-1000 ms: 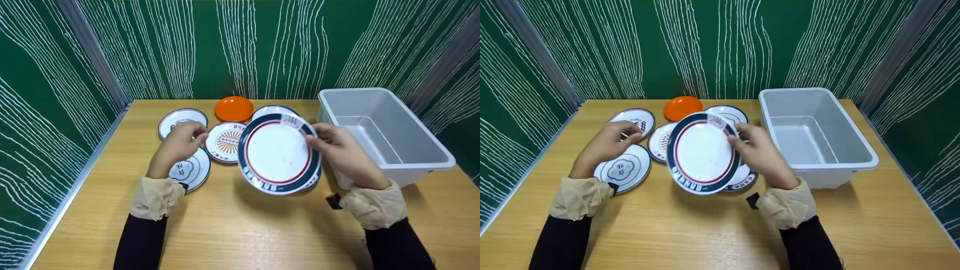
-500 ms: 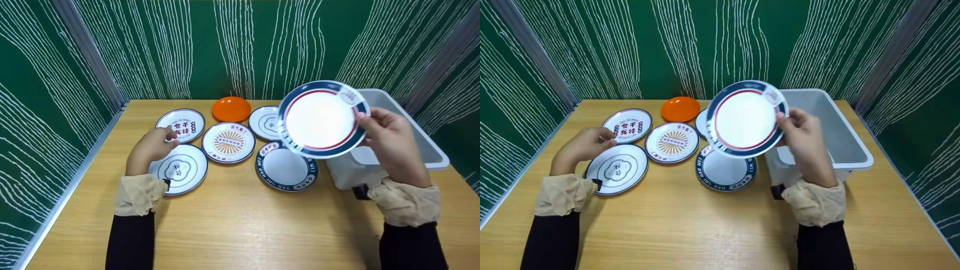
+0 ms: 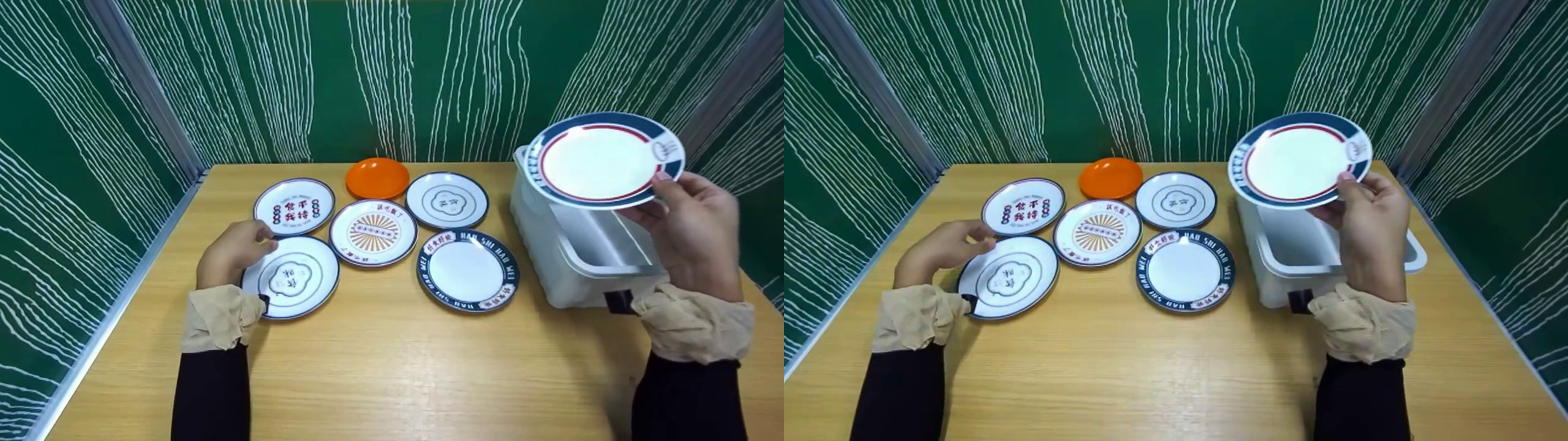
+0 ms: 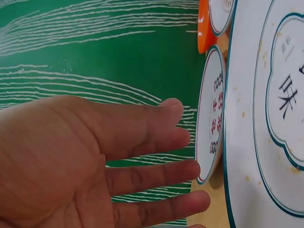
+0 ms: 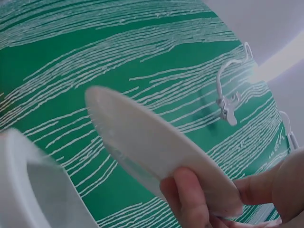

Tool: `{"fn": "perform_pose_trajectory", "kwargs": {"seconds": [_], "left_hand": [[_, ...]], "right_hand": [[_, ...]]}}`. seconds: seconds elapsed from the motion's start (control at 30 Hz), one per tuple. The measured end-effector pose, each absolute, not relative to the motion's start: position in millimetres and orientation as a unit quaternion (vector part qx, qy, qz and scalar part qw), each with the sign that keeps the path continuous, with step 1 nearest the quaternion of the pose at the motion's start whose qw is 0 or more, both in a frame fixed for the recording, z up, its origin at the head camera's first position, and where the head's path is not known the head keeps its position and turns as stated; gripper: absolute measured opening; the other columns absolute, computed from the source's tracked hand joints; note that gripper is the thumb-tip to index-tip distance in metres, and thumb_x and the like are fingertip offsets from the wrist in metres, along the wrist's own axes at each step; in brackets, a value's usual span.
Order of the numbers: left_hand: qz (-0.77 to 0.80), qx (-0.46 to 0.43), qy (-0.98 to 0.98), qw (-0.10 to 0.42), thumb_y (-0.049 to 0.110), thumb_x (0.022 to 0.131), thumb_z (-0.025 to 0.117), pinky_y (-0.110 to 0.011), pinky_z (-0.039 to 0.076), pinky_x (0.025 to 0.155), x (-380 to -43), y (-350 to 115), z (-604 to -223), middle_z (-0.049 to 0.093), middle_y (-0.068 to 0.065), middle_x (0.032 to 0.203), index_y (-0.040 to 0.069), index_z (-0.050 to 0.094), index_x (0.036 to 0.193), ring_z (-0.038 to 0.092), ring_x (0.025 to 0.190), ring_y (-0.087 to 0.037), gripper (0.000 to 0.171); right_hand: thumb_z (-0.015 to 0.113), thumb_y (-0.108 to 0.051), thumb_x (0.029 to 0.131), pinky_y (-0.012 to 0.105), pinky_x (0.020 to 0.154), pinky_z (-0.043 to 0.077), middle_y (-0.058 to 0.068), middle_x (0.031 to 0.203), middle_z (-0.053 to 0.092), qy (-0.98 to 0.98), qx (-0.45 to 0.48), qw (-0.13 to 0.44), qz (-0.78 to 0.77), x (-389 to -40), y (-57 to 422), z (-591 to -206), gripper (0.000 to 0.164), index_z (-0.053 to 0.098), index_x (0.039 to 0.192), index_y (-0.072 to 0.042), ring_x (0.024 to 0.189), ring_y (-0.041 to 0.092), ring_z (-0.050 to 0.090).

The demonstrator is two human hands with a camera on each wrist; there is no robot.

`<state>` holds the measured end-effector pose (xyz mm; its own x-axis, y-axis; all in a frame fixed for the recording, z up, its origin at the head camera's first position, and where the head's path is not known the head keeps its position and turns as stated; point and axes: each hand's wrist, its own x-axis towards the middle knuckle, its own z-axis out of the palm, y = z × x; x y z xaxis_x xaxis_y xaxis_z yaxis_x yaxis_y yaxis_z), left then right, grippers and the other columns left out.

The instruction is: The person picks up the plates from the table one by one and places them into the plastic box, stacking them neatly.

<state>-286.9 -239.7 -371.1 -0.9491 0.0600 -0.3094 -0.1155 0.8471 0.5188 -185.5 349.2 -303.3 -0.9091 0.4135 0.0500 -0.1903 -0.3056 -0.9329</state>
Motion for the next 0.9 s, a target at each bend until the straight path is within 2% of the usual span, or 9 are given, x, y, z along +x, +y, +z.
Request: {"fn": "perform_pose_trajectory", "kwargs": {"seconds": [0.17, 0.3, 0.4, 0.57, 0.7, 0.9], "left_hand": [[0.284, -0.037, 0.941, 0.181, 0.021, 0.105, 0.056, -0.057, 0.039, 0.113, -287.2, -248.0, -373.9, 0.045, -0.026, 0.146, 0.002, 0.051, 0.14, 0.044, 0.128, -0.04, 0.04], [0.272, -0.036, 0.942, 0.191, 0.022, 0.106, 0.055, -0.055, 0.044, 0.108, -285.9, -252.3, -374.7, 0.045, -0.029, 0.145, -0.001, 0.047, 0.146, 0.047, 0.125, -0.04, 0.047], [0.273, -0.042, 0.94, 0.2, 0.023, 0.106, 0.055, -0.054, 0.048, 0.105, -285.2, -252.4, -375.9, 0.046, -0.03, 0.145, -0.002, 0.044, 0.148, 0.049, 0.123, -0.039, 0.051], [0.281, -0.049, 0.934, 0.214, 0.022, 0.105, 0.056, -0.053, 0.047, 0.105, -283.9, -254.9, -380.0, 0.047, -0.027, 0.146, -0.001, 0.045, 0.149, 0.049, 0.122, -0.038, 0.051], [0.28, -0.038, 0.934, 0.217, 0.021, 0.105, 0.056, -0.052, 0.046, 0.106, -283.9, -259.7, -383.2, 0.049, -0.027, 0.145, -0.003, 0.046, 0.148, 0.05, 0.119, -0.037, 0.05], [0.274, -0.034, 0.937, 0.213, 0.021, 0.104, 0.058, -0.044, 0.052, 0.096, -286.8, -263.1, -388.5, 0.055, -0.025, 0.136, -0.004, 0.052, 0.142, 0.055, 0.111, -0.034, 0.046]], "right_hand": [[0.069, -0.016, 0.097, 0.033, 0.077, 0.063, 0.01, 0.128, 0.059, -0.501, -0.119, 0.208, 0.832, -192.5, 353.0, -308.7, 0.048, 0.053, 0.141, -0.008, 0.097, 0.023, 0.073], [0.068, -0.015, 0.097, 0.033, 0.077, 0.063, 0.007, 0.132, 0.055, -0.484, -0.152, 0.205, 0.837, -198.3, 354.8, -311.5, 0.047, 0.049, 0.14, -0.012, 0.1, 0.022, 0.071], [0.069, -0.015, 0.096, 0.034, 0.079, 0.063, 0.005, 0.136, 0.054, -0.472, -0.175, 0.187, 0.844, -200.8, 357.7, -312.3, 0.046, 0.048, 0.137, -0.016, 0.105, 0.021, 0.07], [0.072, -0.016, 0.095, 0.035, 0.083, 0.062, 0.003, 0.138, 0.056, -0.471, -0.198, 0.149, 0.847, -206.0, 360.6, -314.3, 0.048, 0.048, 0.136, -0.019, 0.107, 0.02, 0.07], [0.071, -0.016, 0.096, 0.033, 0.081, 0.062, 0.003, 0.131, 0.061, -0.491, -0.217, 0.135, 0.833, -207.6, 362.7, -314.5, 0.046, 0.048, 0.135, -0.02, 0.101, 0.018, 0.072], [0.061, -0.017, 0.102, 0.031, 0.082, 0.061, 0.002, 0.111, 0.067, -0.54, -0.216, 0.126, 0.804, -216.5, 366.2, -314.3, 0.035, 0.047, 0.134, -0.015, 0.096, 0.014, 0.073]]}}
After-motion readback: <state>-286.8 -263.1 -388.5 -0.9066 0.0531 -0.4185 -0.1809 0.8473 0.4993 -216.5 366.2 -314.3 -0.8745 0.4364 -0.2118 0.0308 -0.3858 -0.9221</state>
